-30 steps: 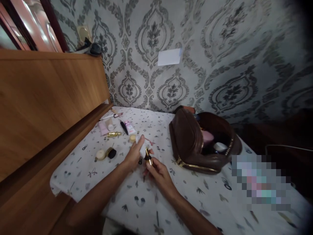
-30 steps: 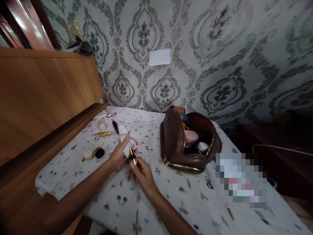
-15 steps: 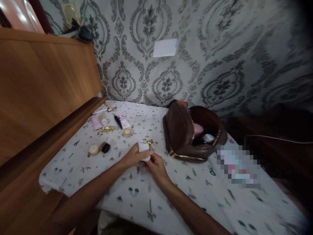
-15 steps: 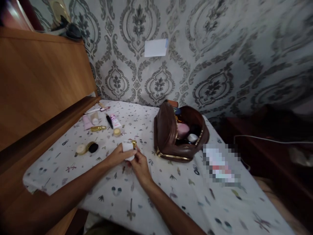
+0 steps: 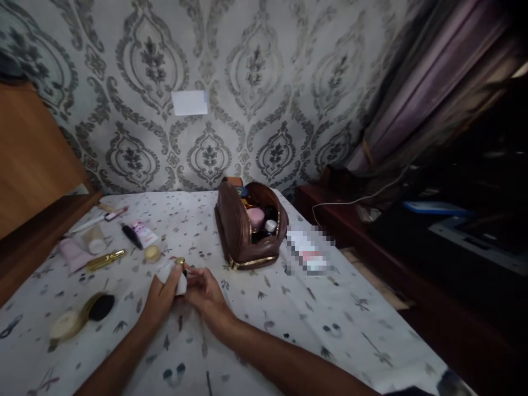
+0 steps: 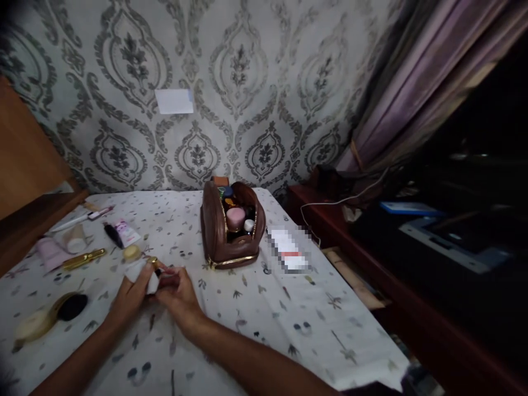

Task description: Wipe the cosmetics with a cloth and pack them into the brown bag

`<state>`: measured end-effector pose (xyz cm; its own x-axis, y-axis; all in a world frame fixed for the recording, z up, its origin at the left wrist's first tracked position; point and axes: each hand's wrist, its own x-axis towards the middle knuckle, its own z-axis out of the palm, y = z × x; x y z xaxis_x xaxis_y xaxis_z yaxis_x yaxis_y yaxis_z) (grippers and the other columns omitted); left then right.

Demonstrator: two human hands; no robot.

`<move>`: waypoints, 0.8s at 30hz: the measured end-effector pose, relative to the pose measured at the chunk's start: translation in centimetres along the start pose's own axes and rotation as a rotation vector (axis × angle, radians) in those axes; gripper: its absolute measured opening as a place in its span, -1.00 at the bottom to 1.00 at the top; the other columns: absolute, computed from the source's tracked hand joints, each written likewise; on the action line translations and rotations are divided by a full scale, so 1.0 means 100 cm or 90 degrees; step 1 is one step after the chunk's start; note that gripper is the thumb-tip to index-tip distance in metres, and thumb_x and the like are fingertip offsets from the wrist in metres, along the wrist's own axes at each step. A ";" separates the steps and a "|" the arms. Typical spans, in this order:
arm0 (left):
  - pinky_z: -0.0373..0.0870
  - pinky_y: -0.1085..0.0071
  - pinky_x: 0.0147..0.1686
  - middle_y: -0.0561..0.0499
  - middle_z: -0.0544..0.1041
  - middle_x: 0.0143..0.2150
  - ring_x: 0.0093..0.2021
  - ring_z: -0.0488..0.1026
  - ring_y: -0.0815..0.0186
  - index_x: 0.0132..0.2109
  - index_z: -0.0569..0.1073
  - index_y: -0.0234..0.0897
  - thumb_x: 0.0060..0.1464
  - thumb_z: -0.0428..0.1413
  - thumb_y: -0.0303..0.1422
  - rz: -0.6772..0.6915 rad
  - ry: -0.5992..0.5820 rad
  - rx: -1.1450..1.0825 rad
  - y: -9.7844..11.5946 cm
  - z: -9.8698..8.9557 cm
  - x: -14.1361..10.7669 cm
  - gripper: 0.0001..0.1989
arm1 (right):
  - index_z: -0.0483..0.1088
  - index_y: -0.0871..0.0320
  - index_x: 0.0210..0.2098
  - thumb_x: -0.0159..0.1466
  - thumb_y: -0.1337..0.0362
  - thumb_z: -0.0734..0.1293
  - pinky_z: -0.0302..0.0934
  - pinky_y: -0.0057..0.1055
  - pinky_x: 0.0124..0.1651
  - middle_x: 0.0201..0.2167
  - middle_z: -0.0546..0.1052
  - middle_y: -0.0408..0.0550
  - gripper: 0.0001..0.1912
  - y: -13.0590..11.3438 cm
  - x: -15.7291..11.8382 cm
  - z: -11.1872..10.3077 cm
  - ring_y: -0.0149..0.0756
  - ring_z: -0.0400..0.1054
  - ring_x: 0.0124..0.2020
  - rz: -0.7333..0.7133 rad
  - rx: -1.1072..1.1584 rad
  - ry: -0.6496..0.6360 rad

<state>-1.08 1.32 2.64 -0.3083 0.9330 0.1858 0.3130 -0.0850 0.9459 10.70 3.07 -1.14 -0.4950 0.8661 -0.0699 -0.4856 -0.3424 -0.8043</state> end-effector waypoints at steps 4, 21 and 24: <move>0.39 0.38 -0.23 0.04 0.51 -0.36 -0.30 0.45 0.24 -0.19 0.44 -0.25 0.12 0.07 -0.07 0.018 -0.024 -0.013 -0.007 0.003 0.003 -0.68 | 0.25 0.03 -0.06 -0.06 0.37 0.42 0.31 -0.40 -0.28 -0.38 0.48 -0.25 -0.43 -0.006 0.001 -0.001 -0.35 0.40 -0.36 0.000 0.057 0.043; 0.32 0.46 -0.35 0.06 0.48 -0.40 -0.38 0.40 0.33 -0.17 0.45 -0.29 0.17 0.07 -0.17 0.037 -0.094 0.022 -0.001 -0.003 0.001 -0.74 | 0.41 0.12 -0.20 0.13 -0.03 0.37 0.09 -0.55 -0.57 -0.52 0.38 -0.21 -0.61 -0.035 0.007 -0.007 -0.41 0.25 -0.51 -0.064 -0.260 0.036; 0.28 0.48 -0.39 0.08 0.43 -0.46 -0.42 0.35 0.36 -0.31 0.44 -0.29 0.18 0.04 -0.16 0.044 -0.109 0.032 0.001 -0.002 0.000 -0.72 | 0.39 0.13 -0.23 0.10 -0.11 0.38 -0.04 -0.54 -0.62 -0.65 0.26 -0.30 -0.54 -0.039 0.012 -0.008 -0.47 0.09 -0.64 -0.076 -0.225 0.075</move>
<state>-1.22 1.29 2.77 -0.1288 0.9718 0.1974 0.3742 -0.1367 0.9172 12.58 5.76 1.41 -0.3539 0.9352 -0.0140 -0.2461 -0.1075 -0.9633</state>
